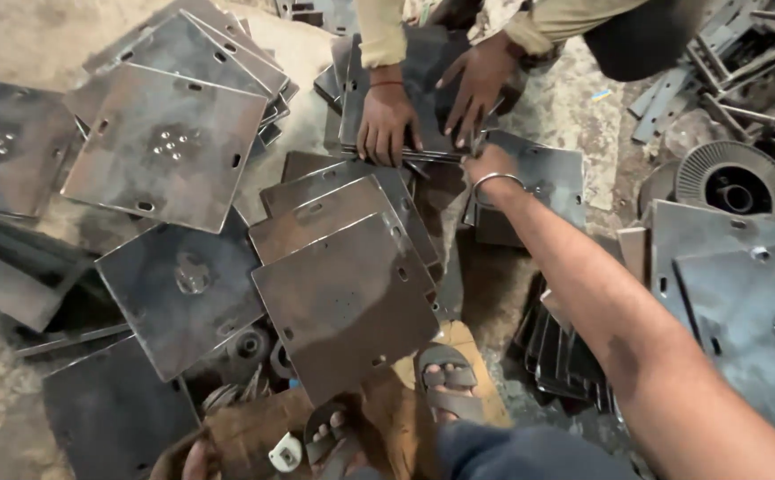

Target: The recorder is inspecting, flipping, and measuring a variety of metal plates on a workshop floor.

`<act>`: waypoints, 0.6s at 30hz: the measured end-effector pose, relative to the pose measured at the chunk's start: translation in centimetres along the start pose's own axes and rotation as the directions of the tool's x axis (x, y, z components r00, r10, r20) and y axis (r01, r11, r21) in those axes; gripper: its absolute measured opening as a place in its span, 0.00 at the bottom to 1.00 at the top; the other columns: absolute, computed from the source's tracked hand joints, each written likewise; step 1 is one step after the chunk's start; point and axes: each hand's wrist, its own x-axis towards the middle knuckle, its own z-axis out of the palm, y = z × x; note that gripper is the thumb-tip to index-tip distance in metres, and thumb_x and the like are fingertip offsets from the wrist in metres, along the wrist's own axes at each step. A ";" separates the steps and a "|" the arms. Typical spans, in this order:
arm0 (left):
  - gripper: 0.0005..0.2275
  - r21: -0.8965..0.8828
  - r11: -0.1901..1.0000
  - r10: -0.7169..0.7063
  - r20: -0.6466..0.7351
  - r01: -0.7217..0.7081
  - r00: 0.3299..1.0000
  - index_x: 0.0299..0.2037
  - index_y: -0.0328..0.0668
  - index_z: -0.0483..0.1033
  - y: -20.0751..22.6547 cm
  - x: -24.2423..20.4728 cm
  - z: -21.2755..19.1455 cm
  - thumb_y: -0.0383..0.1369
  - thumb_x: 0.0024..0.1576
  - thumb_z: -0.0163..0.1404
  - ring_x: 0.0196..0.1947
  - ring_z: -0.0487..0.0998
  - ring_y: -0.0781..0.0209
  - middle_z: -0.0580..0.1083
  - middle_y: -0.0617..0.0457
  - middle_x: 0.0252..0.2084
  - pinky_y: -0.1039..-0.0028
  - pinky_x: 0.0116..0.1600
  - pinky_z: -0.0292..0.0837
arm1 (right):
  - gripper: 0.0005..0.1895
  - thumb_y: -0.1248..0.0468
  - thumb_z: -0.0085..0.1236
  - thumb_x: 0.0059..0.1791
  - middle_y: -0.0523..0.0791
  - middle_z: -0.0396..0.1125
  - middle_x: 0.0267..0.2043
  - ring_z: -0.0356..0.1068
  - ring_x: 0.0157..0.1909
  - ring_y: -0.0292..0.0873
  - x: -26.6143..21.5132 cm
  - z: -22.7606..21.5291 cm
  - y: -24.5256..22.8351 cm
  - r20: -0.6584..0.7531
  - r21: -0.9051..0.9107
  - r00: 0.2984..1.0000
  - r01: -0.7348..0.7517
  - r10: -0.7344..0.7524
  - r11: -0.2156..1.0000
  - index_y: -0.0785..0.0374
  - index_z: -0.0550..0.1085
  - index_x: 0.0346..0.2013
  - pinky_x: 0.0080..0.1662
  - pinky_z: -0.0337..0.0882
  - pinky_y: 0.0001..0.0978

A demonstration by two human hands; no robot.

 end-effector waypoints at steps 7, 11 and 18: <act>0.12 0.204 0.675 0.585 0.438 -0.709 0.683 0.49 0.35 0.78 37.6 -2.4 23.1 0.35 0.61 0.51 0.41 0.80 0.51 0.79 0.43 0.41 0.67 0.48 0.74 | 0.18 0.55 0.61 0.47 0.57 0.75 0.42 0.77 0.43 0.61 -0.8 2.7 -2.9 -0.215 0.252 0.965 -0.094 0.151 0.963 0.65 0.78 0.44 0.45 0.74 0.50; 0.12 0.348 0.499 0.597 0.527 -0.794 0.605 0.43 0.32 0.77 43.2 9.4 35.3 0.36 0.62 0.48 0.48 0.77 0.34 0.77 0.34 0.43 0.51 0.53 0.71 | 0.18 0.54 0.60 0.47 0.57 0.75 0.40 0.78 0.39 0.59 -1.1 2.0 -4.2 -0.198 0.336 0.928 -0.237 0.315 0.912 0.64 0.78 0.43 0.45 0.75 0.49; 0.10 0.458 0.326 0.794 0.342 -0.827 0.503 0.38 0.30 0.78 42.2 21.6 47.7 0.31 0.54 0.50 0.43 0.77 0.29 0.78 0.32 0.38 0.48 0.51 0.72 | 0.13 0.56 0.61 0.48 0.58 0.73 0.41 0.70 0.47 0.64 -0.9 2.2 -2.4 -0.302 0.002 0.953 0.013 -0.011 1.000 0.60 0.83 0.39 0.49 0.70 0.55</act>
